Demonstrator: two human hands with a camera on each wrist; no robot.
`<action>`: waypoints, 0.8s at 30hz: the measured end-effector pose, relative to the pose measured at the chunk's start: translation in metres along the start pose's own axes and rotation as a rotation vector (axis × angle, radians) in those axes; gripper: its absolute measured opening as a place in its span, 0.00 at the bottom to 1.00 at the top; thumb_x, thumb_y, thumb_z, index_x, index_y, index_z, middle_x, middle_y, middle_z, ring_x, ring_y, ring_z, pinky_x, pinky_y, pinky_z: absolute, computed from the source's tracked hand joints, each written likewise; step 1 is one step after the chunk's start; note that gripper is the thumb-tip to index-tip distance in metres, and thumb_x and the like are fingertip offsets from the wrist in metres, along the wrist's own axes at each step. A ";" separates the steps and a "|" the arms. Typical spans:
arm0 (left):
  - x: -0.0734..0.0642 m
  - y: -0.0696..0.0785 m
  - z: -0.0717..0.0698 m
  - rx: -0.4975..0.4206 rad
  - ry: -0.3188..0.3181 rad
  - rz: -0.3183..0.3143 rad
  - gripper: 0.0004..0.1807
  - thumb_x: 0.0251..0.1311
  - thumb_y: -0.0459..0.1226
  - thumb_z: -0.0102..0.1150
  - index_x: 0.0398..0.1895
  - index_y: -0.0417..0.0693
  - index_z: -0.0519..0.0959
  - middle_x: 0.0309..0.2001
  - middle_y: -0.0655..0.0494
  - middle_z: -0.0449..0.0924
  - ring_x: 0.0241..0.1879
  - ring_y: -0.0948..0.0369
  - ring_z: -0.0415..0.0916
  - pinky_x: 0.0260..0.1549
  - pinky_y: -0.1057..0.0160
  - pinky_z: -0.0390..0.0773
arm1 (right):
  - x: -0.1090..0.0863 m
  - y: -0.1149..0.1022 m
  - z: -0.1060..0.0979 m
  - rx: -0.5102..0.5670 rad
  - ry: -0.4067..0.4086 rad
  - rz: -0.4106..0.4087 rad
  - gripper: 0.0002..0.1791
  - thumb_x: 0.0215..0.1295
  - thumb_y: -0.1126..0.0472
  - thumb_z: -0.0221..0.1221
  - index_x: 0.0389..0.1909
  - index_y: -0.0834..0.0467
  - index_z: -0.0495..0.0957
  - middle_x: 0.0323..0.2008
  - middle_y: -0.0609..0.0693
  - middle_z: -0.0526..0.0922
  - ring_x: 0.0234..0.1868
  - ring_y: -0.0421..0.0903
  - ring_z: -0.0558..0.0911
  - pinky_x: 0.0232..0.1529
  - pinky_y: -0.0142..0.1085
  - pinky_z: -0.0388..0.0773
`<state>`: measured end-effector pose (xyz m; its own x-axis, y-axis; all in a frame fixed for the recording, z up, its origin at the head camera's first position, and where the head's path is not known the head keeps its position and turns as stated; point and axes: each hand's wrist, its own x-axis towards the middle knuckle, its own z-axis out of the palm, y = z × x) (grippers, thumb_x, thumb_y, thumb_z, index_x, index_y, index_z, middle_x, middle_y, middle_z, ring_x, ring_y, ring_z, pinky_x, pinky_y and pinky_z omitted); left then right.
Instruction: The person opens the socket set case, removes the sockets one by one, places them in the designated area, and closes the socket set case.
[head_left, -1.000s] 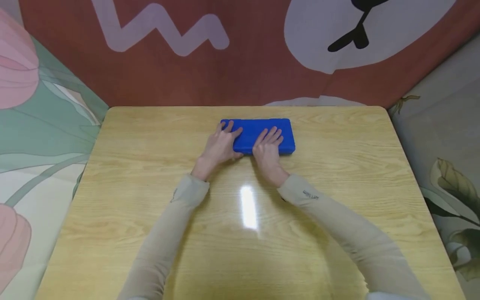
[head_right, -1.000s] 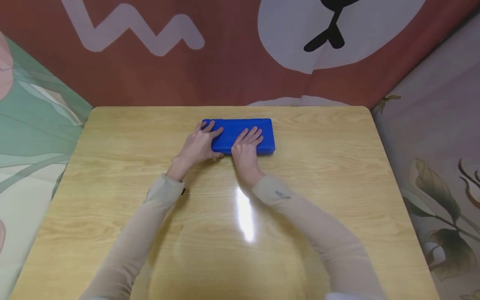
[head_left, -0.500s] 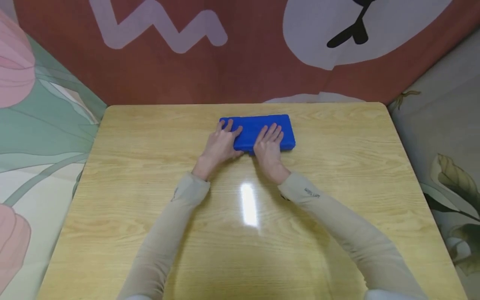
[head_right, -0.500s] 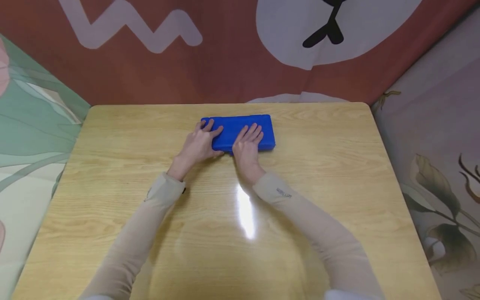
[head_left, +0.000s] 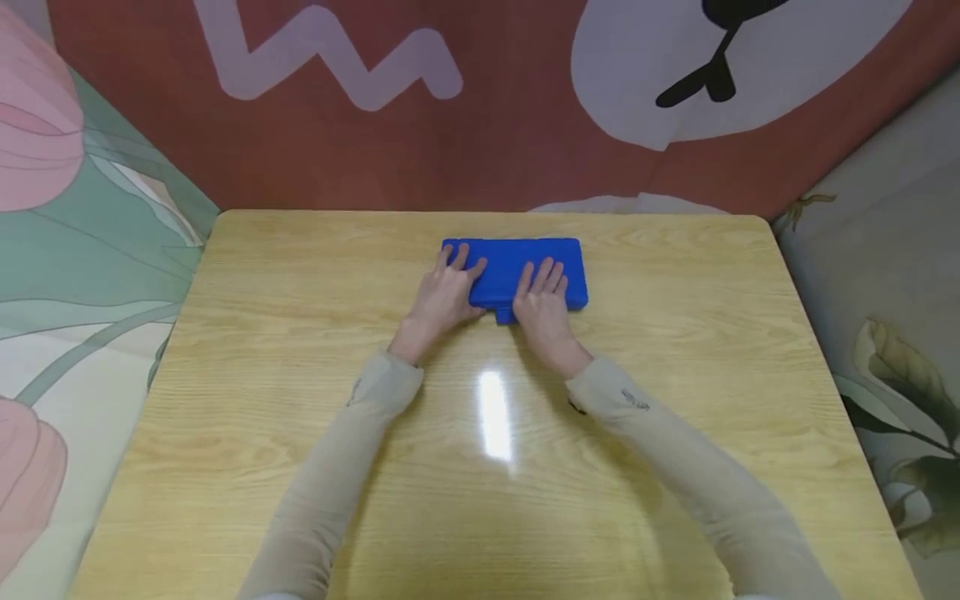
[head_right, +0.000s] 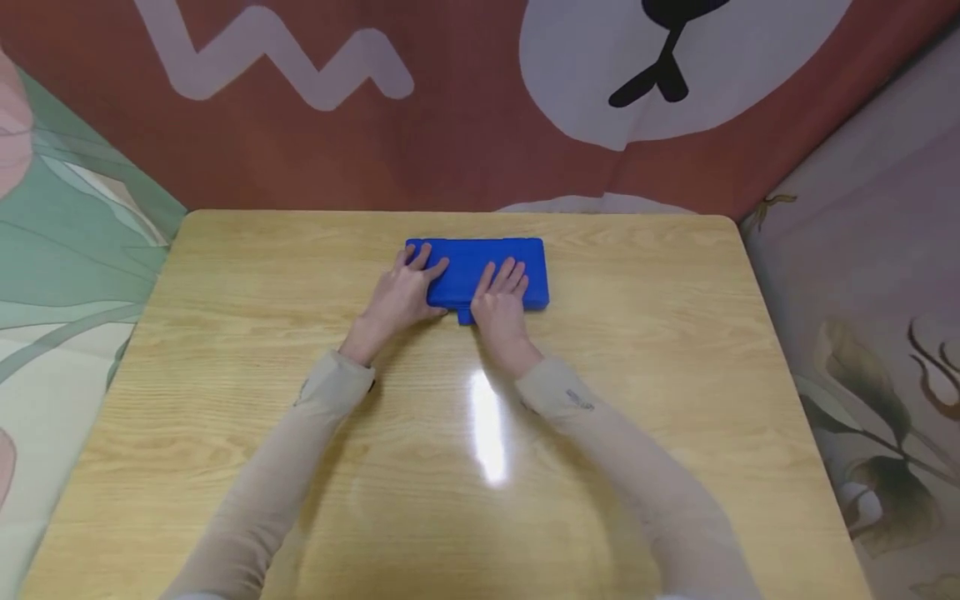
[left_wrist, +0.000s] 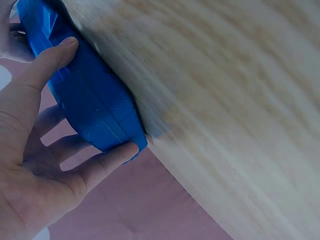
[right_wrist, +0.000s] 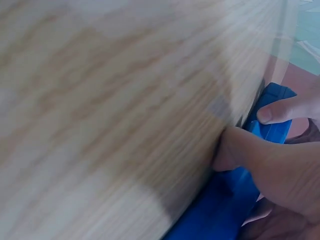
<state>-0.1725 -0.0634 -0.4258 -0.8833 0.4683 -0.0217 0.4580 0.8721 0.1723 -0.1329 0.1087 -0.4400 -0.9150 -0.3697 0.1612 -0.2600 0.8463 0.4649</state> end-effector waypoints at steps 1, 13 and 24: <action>0.000 0.000 0.000 -0.003 -0.001 -0.002 0.45 0.49 0.53 0.73 0.70 0.48 0.67 0.70 0.34 0.56 0.68 0.36 0.52 0.46 0.45 0.78 | -0.001 0.000 0.002 0.022 0.023 -0.003 0.22 0.73 0.64 0.48 0.62 0.73 0.68 0.54 0.77 0.72 0.54 0.68 0.76 0.50 0.51 0.77; -0.002 -0.001 0.000 -0.045 -0.014 -0.046 0.45 0.52 0.50 0.71 0.71 0.48 0.64 0.72 0.35 0.50 0.71 0.37 0.45 0.51 0.45 0.75 | -0.011 0.022 0.008 0.458 0.106 -0.149 0.36 0.51 0.53 0.73 0.51 0.68 0.65 0.56 0.81 0.67 0.58 0.76 0.68 0.54 0.61 0.69; -0.009 0.003 0.005 -0.095 -0.007 -0.062 0.46 0.55 0.50 0.69 0.74 0.48 0.59 0.74 0.40 0.46 0.73 0.41 0.40 0.53 0.43 0.73 | -0.023 0.034 0.011 0.738 0.110 -0.174 0.08 0.58 0.67 0.66 0.35 0.66 0.77 0.62 0.70 0.69 0.65 0.68 0.65 0.61 0.62 0.60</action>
<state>-0.1631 -0.0644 -0.4305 -0.9088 0.4152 -0.0421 0.3907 0.8820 0.2634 -0.1240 0.1504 -0.4377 -0.8162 -0.5242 0.2430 -0.5713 0.7949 -0.2042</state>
